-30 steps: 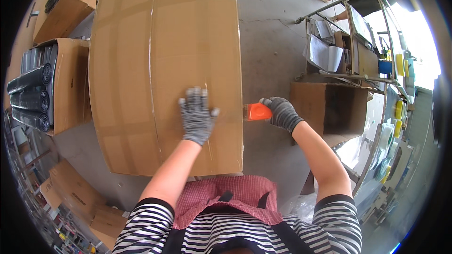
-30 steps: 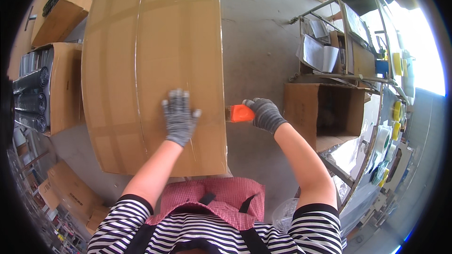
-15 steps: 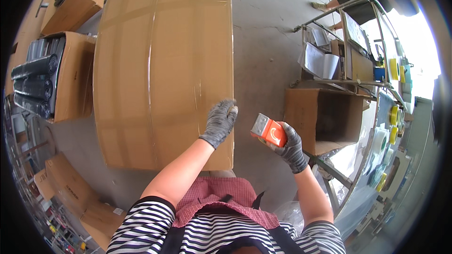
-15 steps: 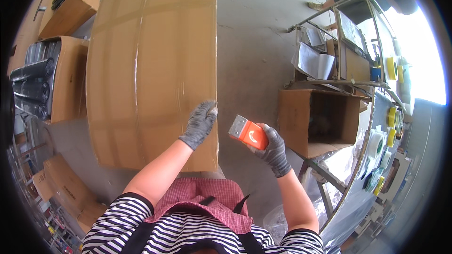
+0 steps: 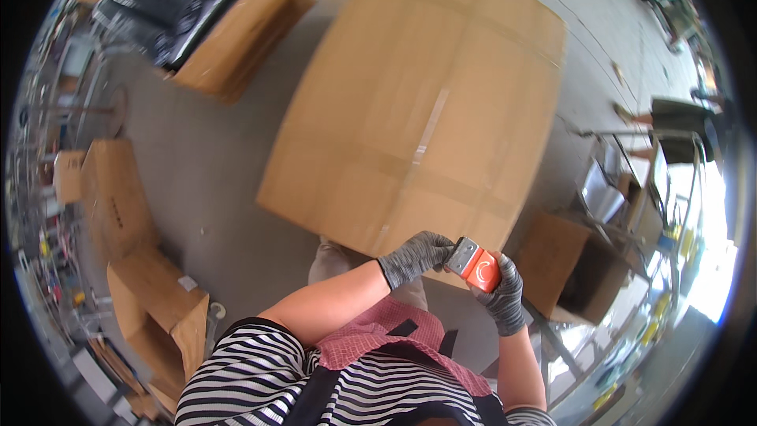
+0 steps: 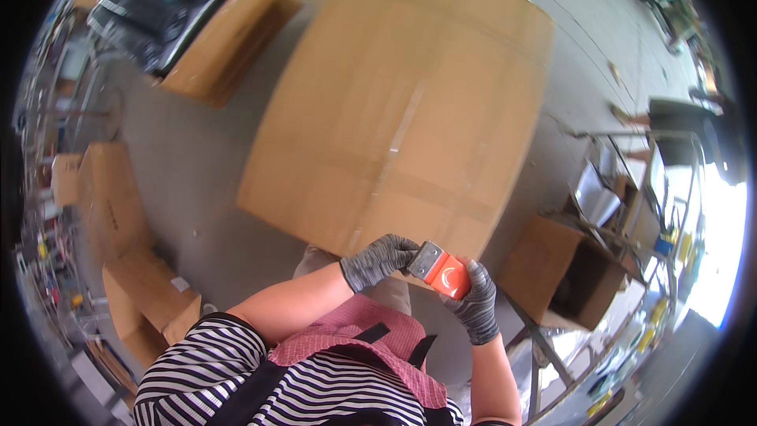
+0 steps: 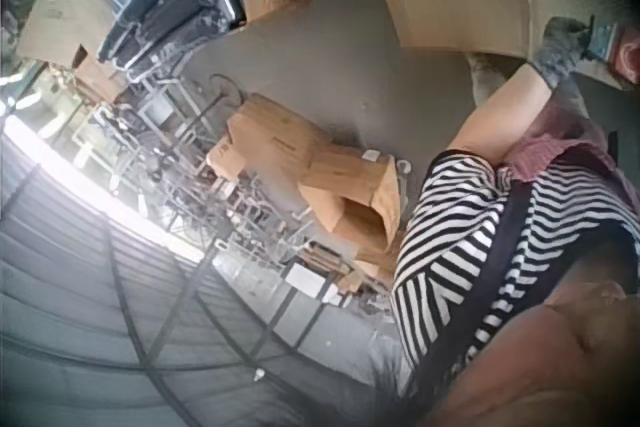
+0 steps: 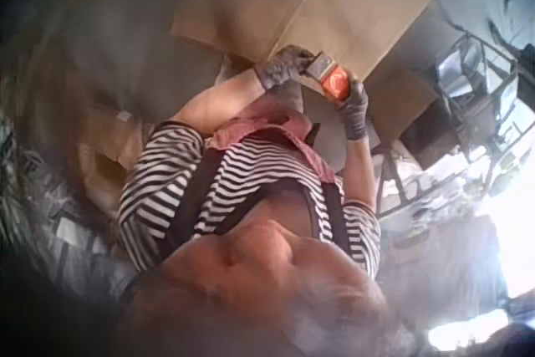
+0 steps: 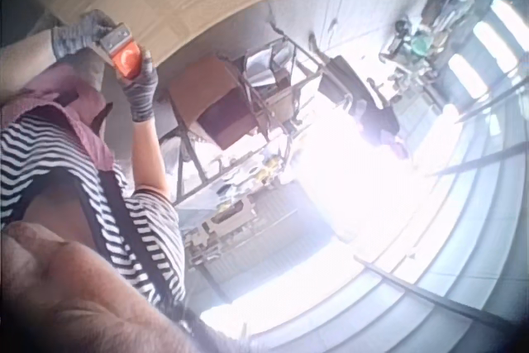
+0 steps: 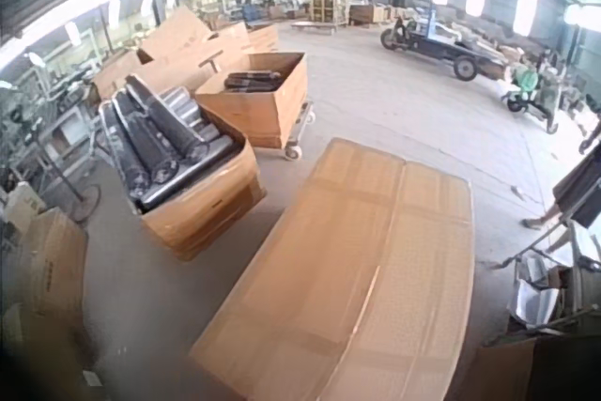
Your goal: The person unfolds a flat cardboard box, folds its bottom flaps closed, and tapes the seams and edges using a tape dispenser.
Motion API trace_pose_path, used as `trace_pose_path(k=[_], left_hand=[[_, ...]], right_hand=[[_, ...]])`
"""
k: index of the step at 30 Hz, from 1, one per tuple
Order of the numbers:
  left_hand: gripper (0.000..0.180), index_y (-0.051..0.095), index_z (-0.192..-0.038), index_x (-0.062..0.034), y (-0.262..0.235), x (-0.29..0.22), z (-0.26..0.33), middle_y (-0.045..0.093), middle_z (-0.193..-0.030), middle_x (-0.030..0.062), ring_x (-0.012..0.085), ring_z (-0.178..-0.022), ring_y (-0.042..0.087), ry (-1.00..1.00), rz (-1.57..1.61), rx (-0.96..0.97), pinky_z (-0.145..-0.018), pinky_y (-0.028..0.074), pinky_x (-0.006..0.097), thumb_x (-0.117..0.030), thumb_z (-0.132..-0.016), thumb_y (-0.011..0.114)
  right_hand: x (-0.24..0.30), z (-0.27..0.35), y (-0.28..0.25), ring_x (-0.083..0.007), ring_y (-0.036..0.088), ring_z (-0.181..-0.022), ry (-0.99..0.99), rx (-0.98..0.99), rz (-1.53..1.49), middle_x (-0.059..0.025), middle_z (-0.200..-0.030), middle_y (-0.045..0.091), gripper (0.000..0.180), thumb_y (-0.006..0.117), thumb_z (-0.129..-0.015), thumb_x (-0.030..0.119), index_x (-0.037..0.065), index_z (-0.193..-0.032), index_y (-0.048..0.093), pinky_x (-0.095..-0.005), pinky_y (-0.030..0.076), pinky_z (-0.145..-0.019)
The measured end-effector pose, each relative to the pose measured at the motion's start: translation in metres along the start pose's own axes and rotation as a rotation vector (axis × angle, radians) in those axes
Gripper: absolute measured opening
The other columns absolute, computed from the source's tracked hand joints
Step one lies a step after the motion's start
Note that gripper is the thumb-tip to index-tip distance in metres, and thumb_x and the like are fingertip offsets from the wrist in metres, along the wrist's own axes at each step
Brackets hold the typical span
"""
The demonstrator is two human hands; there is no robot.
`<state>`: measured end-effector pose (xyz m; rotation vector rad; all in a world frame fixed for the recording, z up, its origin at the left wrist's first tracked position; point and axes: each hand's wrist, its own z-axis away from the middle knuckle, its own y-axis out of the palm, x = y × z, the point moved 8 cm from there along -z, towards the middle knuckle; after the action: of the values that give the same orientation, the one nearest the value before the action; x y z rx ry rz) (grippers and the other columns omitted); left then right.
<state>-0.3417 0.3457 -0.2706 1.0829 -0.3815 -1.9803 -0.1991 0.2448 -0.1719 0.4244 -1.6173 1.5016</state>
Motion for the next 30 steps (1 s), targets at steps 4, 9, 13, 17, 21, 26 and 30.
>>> trace_pose_path(k=[4, 9, 13, 17, 21, 26, 30], left_hand=[[0.018, 0.070, -0.100, -0.0001, -0.109, -0.022, 0.100, 0.070, -0.083, 0.0063, 0.0159, -0.084, 0.064, 0.349, -0.571, -0.436, -0.077, 0.051, 0.030, -0.017, -0.094, 0.066], [0.032, 0.065, -0.082, 0.0004, -0.298, -0.037, 0.247, 0.061, -0.070, 0.0146, 0.0208, -0.065, 0.058, 0.109, -0.872, -0.876, -0.062, 0.048, 0.036, -0.027, -0.096, 0.060], [0.017, 0.068, -0.088, -0.0015, -0.375, -0.035, 0.280, 0.065, -0.079, 0.0174, 0.0299, -0.070, 0.061, 0.104, -0.815, -1.029, -0.069, 0.050, 0.039, -0.018, -0.091, 0.065], [0.017, 0.070, -0.093, -0.0032, -0.408, -0.013, 0.255, 0.068, -0.084, 0.0182, 0.0336, -0.078, 0.064, -0.030, -1.052, -1.007, -0.077, 0.052, 0.042, -0.019, -0.091, 0.064], [0.029, 0.067, -0.114, -0.0047, -0.428, 0.012, 0.237, 0.069, -0.105, 0.0211, 0.0363, -0.103, 0.065, -0.197, -1.042, -0.998, -0.093, 0.051, 0.042, -0.025, -0.093, 0.060], [0.046, 0.054, -0.132, -0.0039, -0.367, -0.006, 0.203, 0.065, -0.116, 0.0239, 0.0437, -0.109, 0.061, 0.090, -1.153, -1.426, -0.095, 0.048, 0.049, -0.037, -0.101, 0.046], [0.053, 0.057, -0.128, -0.0010, -0.366, -0.014, 0.173, 0.066, -0.117, 0.0241, 0.0401, -0.109, 0.062, 0.248, -0.863, -1.373, -0.095, 0.048, 0.048, -0.042, -0.105, 0.033]], right_hand=[[0.076, -0.026, 0.101, -0.0346, 0.066, -0.090, -0.013, 0.150, 0.028, -0.0154, -0.101, 0.067, 0.071, 0.089, -0.061, 0.024, 0.010, -0.123, 0.057, -0.0414, 0.055, -0.079], [0.121, -0.030, 0.195, -0.0356, 0.062, -0.080, -0.069, 0.338, 0.235, -0.0148, -0.088, 0.062, 0.072, 0.086, -0.061, 0.026, 0.009, -0.124, 0.056, -0.0446, 0.053, -0.071], [0.160, -0.028, 0.245, -0.0359, 0.061, -0.082, -0.194, 0.330, 0.322, -0.0158, -0.088, 0.061, 0.074, 0.084, -0.064, 0.029, 0.008, -0.127, 0.052, -0.0467, 0.051, -0.072], [0.155, -0.037, 0.283, -0.0365, 0.060, -0.086, -0.082, 0.428, 0.442, -0.0154, -0.094, 0.062, 0.072, 0.079, -0.068, 0.030, 0.009, -0.131, 0.050, -0.0476, 0.050, -0.076], [0.150, -0.034, 0.283, -0.0363, 0.062, -0.088, -0.028, 0.455, 0.483, -0.0171, -0.096, 0.063, 0.070, 0.079, -0.070, 0.034, 0.009, -0.129, 0.053, -0.0482, 0.051, -0.078], [0.149, -0.033, 0.277, -0.0370, 0.062, -0.091, -0.014, 0.376, 0.486, -0.0193, -0.100, 0.063, 0.067, 0.077, -0.071, 0.031, 0.008, -0.129, 0.053, -0.0477, 0.051, -0.080], [0.096, -0.013, 0.221, -0.0384, 0.062, -0.089, 0.009, 0.401, 0.387, -0.0203, -0.100, 0.062, 0.058, 0.071, -0.076, 0.019, 0.007, -0.129, 0.051, -0.0488, 0.050, -0.078]])
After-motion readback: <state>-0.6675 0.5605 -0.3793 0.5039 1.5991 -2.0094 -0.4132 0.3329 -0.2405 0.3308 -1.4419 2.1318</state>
